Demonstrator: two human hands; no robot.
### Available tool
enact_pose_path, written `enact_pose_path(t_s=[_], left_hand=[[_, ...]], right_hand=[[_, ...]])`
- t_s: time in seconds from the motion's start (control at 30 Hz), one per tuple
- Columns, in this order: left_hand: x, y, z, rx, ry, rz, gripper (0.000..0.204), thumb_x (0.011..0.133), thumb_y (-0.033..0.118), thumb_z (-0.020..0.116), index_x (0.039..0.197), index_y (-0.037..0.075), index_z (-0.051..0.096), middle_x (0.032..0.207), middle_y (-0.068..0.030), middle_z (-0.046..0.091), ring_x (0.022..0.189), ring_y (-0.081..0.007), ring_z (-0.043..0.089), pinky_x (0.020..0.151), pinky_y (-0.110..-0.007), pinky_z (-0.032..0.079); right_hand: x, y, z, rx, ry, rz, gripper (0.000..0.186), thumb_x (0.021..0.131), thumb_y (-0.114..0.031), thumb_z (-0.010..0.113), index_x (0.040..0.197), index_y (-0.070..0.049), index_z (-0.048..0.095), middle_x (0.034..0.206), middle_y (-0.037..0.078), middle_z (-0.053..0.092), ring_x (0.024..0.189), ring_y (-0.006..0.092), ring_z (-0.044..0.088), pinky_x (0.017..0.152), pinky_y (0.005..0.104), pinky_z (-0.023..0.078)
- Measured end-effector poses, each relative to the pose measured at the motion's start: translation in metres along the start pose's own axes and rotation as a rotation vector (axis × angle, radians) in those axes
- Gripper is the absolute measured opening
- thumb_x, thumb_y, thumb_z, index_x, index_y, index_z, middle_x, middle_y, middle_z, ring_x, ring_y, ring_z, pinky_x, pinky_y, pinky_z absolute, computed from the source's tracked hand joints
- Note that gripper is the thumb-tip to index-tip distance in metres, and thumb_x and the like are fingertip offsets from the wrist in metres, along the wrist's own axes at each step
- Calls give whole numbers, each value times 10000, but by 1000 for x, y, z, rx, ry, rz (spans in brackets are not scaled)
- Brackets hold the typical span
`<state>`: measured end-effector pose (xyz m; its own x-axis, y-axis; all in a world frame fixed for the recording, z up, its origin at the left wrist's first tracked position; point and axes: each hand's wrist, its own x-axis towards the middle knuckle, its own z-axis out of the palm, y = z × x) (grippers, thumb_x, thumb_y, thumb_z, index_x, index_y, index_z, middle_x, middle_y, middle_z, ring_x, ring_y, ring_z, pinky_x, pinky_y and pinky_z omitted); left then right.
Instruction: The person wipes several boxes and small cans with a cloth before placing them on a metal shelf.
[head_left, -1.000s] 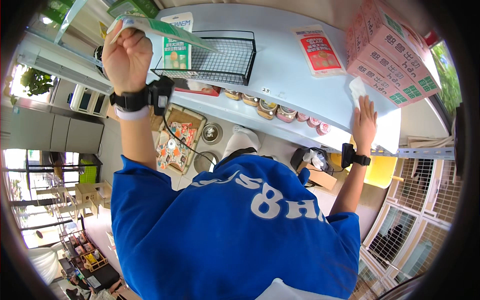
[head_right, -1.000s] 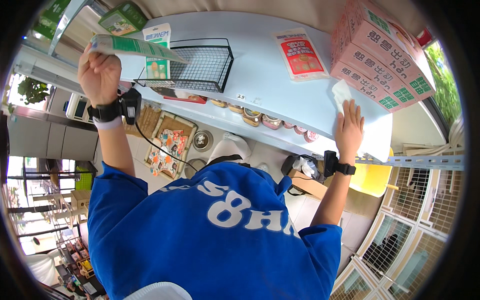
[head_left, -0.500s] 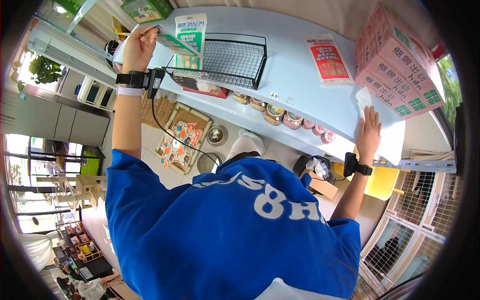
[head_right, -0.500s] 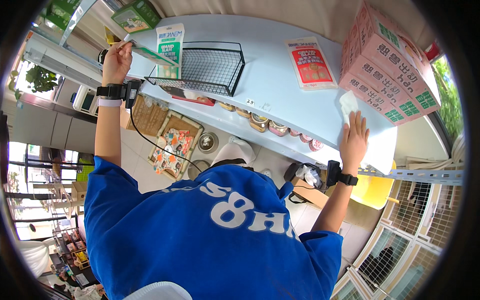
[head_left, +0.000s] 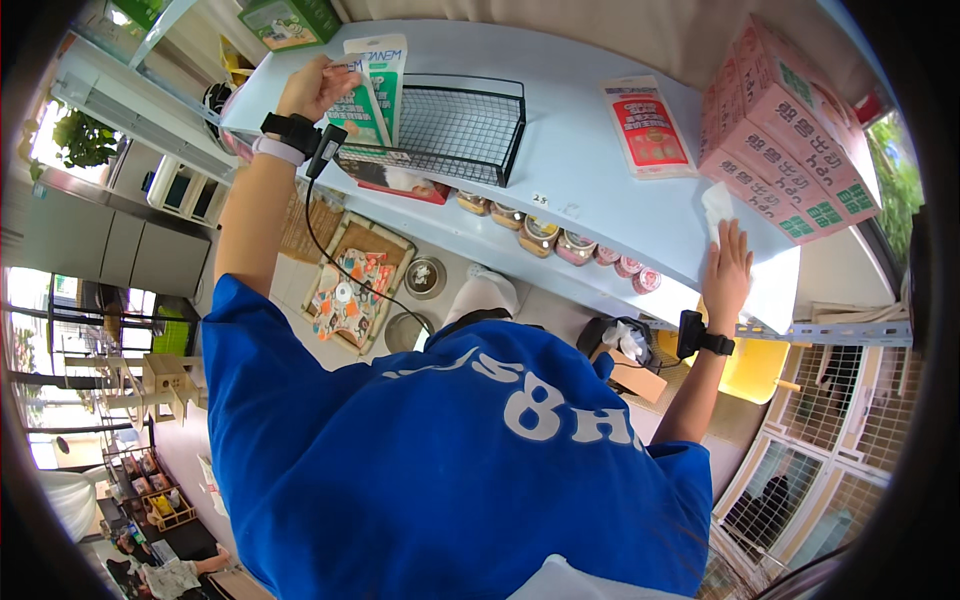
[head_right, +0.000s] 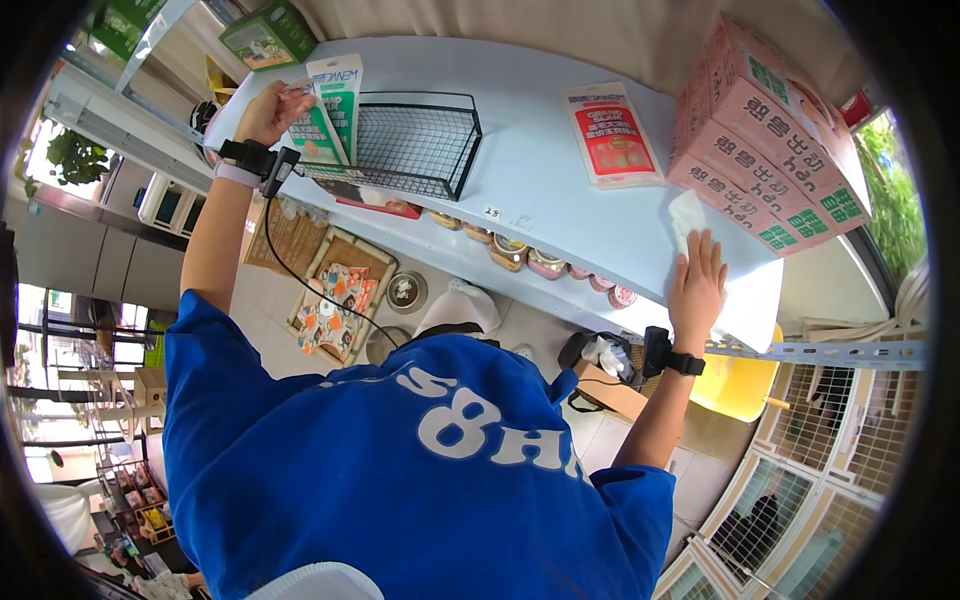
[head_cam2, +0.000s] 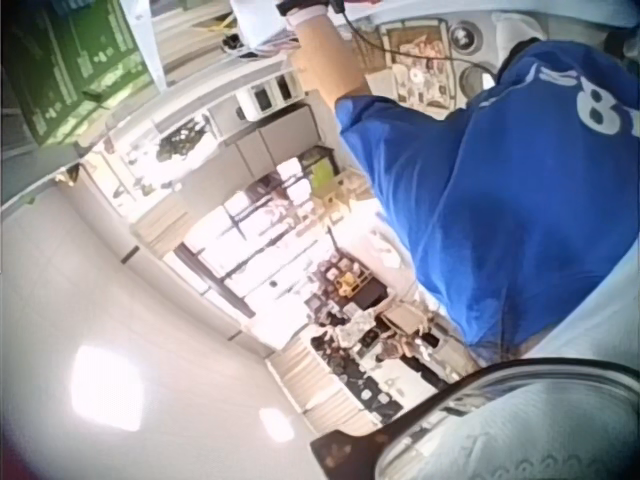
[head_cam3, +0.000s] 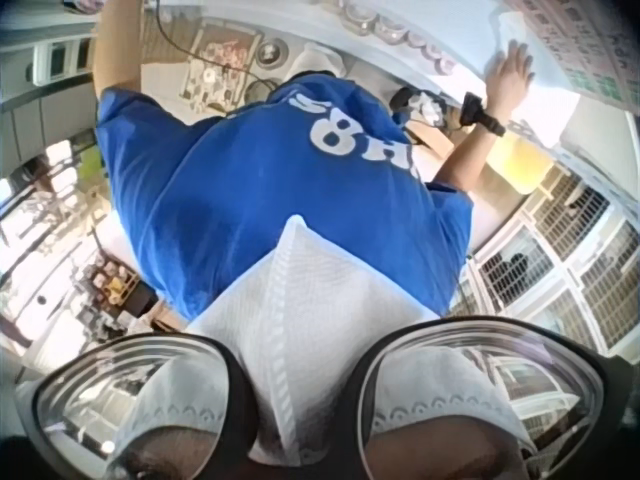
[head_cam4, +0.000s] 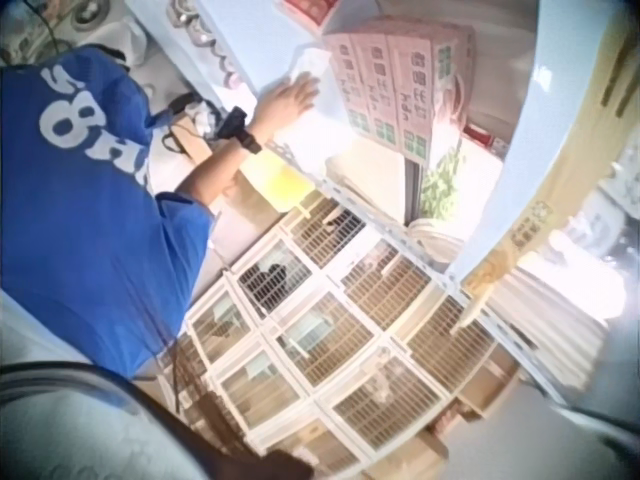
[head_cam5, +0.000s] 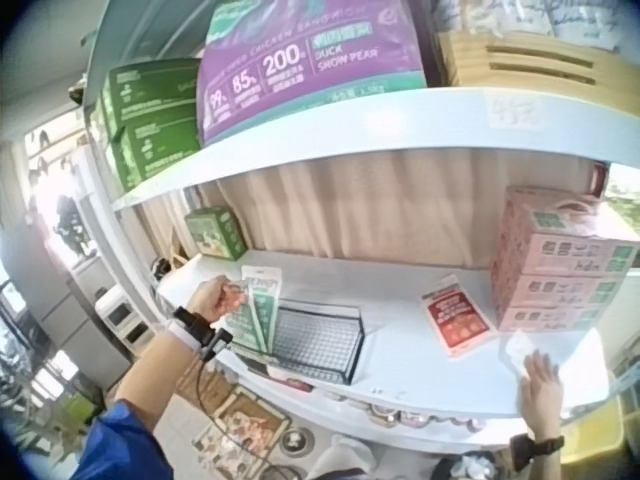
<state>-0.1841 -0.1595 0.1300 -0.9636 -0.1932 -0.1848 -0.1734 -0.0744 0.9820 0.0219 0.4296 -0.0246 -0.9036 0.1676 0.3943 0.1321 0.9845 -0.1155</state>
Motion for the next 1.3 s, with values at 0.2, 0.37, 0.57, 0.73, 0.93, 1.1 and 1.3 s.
enact_pose_path(t_s=[0.2, 0.37, 0.57, 0.73, 0.93, 1.1, 1.3], left_hand=[[21, -6, 12, -105, -50, -99, 697, 839, 517, 555, 923, -172, 504, 930, -299, 613, 809, -303, 661, 716, -304, 574], [-12, -7, 30, 65, 0, -24, 519, 877, 430, 520, 1038, -64, 511, 893, -194, 647, 791, -240, 652, 716, -283, 544], [-173, -18, 159, 353, -407, 608, 244, 898, 191, 492, 1070, 27, 544, 991, -82, 624, 896, -144, 575, 786, -261, 450], [-188, -105, 274, 683, -668, 860, 303, 786, 257, 647, 932, -5, 599, 1134, -143, 558, 1037, -293, 545, 800, -399, 486], [-162, -142, 328, 1384, -749, 872, 465, 820, 353, 577, 1034, -60, 586, 1344, -176, 339, 1223, -433, 326, 918, -544, 389], [-147, -163, 330, 1418, -733, 887, 503, 840, 318, 557, 1109, -105, 517, 1310, -194, 351, 1218, -403, 332, 949, -537, 363], [-164, -157, 318, 1280, -733, 940, 479, 817, 242, 579, 1110, -124, 480, 1201, -209, 432, 1134, -388, 406, 937, -469, 382]], right_hand=[[-4, -1, -3, 20, 14, 6, 402, 940, -261, 391, 1324, -158, 451, 1412, 60, 377, 1321, 292, 307, 1082, 447, 216], [-3, -4, -5, 9, 21, -14, 400, 923, -251, 435, 1303, -127, 467, 1384, 102, 409, 1290, 321, 354, 1062, 467, 258], [-9, -6, -5, 14, 71, 11, 388, 923, -269, 436, 1298, -180, 485, 1408, 77, 377, 1312, 345, 304, 1064, 470, 253], [-2, -7, -10, 62, 127, 41, 362, 924, -288, 436, 1258, -188, 534, 1418, 73, 362, 1323, 355, 277, 1065, 468, 250], [-5, -3, 0, 57, 162, 76, 354, 911, -297, 455, 1224, -169, 562, 1408, 76, 373, 1311, 363, 292, 1064, 468, 257], [-7, -5, -1, 57, 167, 80, 348, 911, -295, 456, 1212, -163, 570, 1396, 74, 390, 1308, 361, 299, 1063, 465, 259], [-6, -4, -1, 61, 174, 68, 346, 912, -288, 454, 1204, -146, 574, 1380, 81, 410, 1302, 354, 310, 1060, 463, 263]])
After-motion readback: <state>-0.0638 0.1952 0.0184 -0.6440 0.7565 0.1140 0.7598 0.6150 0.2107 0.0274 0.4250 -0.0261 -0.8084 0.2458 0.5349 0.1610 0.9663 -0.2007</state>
